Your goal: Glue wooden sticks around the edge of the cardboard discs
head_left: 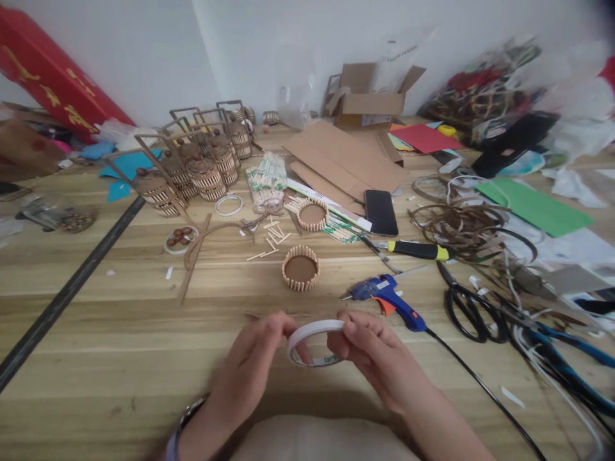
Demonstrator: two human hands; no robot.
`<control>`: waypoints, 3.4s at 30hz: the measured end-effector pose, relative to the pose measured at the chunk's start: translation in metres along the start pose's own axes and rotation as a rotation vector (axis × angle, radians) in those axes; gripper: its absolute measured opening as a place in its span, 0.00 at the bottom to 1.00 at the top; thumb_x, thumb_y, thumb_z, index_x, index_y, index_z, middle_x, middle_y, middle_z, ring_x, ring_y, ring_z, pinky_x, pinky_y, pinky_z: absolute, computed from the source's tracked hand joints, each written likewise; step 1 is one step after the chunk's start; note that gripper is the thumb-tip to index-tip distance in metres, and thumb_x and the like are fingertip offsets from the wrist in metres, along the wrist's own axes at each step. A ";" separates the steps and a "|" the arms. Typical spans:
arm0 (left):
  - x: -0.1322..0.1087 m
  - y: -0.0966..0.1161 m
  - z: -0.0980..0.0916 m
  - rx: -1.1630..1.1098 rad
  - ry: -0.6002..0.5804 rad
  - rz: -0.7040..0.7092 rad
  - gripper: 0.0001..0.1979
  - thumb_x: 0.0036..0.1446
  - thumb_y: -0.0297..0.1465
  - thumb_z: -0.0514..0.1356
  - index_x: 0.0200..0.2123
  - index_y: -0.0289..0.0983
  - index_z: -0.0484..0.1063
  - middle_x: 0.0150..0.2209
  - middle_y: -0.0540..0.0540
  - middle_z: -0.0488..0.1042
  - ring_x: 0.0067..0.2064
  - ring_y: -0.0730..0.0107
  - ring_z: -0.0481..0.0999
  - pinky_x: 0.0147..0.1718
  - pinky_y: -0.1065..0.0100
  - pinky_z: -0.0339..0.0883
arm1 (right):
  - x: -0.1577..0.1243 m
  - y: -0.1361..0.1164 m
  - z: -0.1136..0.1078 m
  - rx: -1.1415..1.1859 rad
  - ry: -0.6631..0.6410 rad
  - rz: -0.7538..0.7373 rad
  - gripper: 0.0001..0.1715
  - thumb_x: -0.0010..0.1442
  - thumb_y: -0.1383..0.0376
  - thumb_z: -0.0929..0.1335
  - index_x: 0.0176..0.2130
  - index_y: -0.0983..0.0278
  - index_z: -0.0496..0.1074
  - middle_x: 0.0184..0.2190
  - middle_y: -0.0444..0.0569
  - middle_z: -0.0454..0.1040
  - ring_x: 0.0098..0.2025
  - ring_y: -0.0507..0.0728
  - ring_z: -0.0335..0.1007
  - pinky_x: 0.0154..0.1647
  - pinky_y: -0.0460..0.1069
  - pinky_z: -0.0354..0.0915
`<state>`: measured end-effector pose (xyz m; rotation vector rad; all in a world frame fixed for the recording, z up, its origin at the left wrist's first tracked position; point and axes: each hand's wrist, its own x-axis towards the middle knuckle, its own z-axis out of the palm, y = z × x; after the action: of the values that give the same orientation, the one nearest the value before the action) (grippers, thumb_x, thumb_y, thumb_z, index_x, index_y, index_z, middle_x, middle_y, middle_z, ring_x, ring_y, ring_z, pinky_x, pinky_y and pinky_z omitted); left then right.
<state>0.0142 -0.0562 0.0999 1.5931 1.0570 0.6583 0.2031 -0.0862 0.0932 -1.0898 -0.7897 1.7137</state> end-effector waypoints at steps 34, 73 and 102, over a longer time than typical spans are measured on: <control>-0.005 -0.015 0.015 -0.464 -0.003 0.171 0.24 0.68 0.47 0.45 0.22 0.40 0.56 0.23 0.52 0.56 0.28 0.68 0.58 0.28 0.67 0.55 | -0.005 0.008 -0.007 0.049 -0.235 -0.035 0.15 0.55 0.56 0.70 0.27 0.65 0.74 0.25 0.45 0.69 0.25 0.50 0.57 0.28 0.47 0.54; -0.002 0.001 0.023 -0.169 0.111 0.076 0.10 0.66 0.37 0.52 0.43 0.39 0.68 0.36 0.47 0.78 0.32 0.70 0.79 0.32 0.70 0.76 | 0.002 0.011 0.016 -0.912 0.046 -0.628 0.08 0.66 0.67 0.62 0.37 0.61 0.69 0.32 0.48 0.73 0.34 0.55 0.69 0.35 0.48 0.64; -0.011 -0.003 0.004 0.436 0.239 0.528 0.11 0.62 0.21 0.54 0.41 0.42 0.71 0.37 0.49 0.75 0.39 0.71 0.76 0.41 0.72 0.71 | -0.010 0.008 0.017 -1.153 -0.003 -0.693 0.09 0.65 0.71 0.61 0.34 0.62 0.66 0.29 0.47 0.70 0.32 0.56 0.63 0.34 0.50 0.58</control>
<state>0.0111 -0.0678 0.0970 2.2536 0.9968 1.0407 0.1863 -0.0990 0.0963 -1.2696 -1.9869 0.5854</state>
